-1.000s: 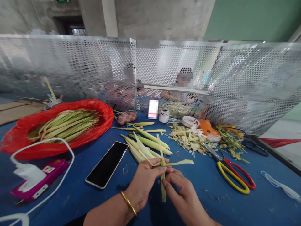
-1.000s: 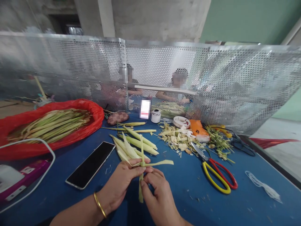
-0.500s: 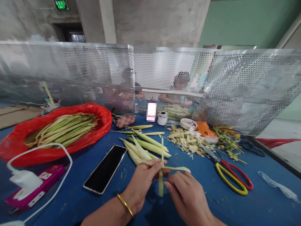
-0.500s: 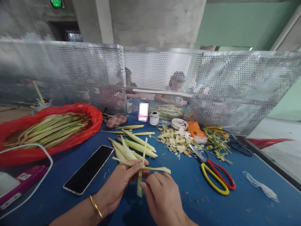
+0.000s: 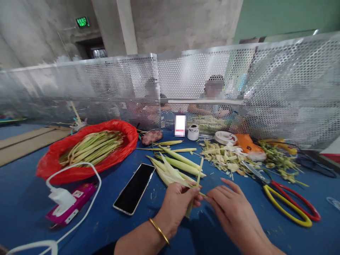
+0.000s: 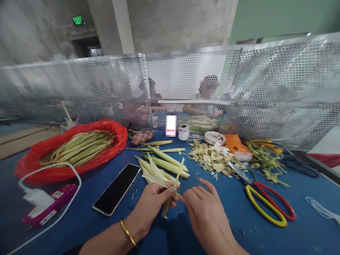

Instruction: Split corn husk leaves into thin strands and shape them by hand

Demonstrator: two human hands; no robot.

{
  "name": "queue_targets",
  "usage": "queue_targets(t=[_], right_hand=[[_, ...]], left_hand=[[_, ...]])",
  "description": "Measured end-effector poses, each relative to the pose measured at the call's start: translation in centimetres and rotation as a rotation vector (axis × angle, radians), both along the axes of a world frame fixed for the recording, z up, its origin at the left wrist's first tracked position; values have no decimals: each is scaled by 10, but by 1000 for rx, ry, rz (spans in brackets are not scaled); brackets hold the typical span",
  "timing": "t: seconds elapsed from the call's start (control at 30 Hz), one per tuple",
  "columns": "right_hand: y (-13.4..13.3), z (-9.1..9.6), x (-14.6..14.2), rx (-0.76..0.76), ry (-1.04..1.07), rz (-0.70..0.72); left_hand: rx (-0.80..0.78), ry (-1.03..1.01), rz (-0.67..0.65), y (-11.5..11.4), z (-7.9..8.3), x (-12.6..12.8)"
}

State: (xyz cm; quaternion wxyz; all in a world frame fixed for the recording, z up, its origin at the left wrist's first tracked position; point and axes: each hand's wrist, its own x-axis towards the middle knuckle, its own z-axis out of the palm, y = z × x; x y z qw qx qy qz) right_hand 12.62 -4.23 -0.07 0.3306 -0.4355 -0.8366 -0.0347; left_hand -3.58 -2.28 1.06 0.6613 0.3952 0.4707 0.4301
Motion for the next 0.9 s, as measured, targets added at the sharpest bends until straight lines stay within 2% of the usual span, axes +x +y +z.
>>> queue_targets(t=[0.17,0.27,0.33,0.47,0.57,0.67,0.77,0.83,0.9], right_hand=[[-5,5,-6,-27,-7,42],[-3,7,-1,-161,85,-8],[1,8,3,-327,262,-42],[6,11,4,-722,759,-53],[4,13,-2,-842,986,-72],[2,10,-6,-830,1043,-105],[5,3,-4,-804,991,-141],[9,-2,2,-675,910,-215],[13,-2,9,-416,783,-320]], left_hand=[[42,84,57,3,1,1],[13,53,10,2,3,-1],[-12,41,-53,0,5,-2],[-55,72,-190,-7,6,0],[-53,99,-235,-10,3,2],[-19,144,-274,-10,1,2],[-8,165,-293,-10,-1,0],[-10,177,-278,-10,-3,1],[-1,198,-276,-11,-6,2]])
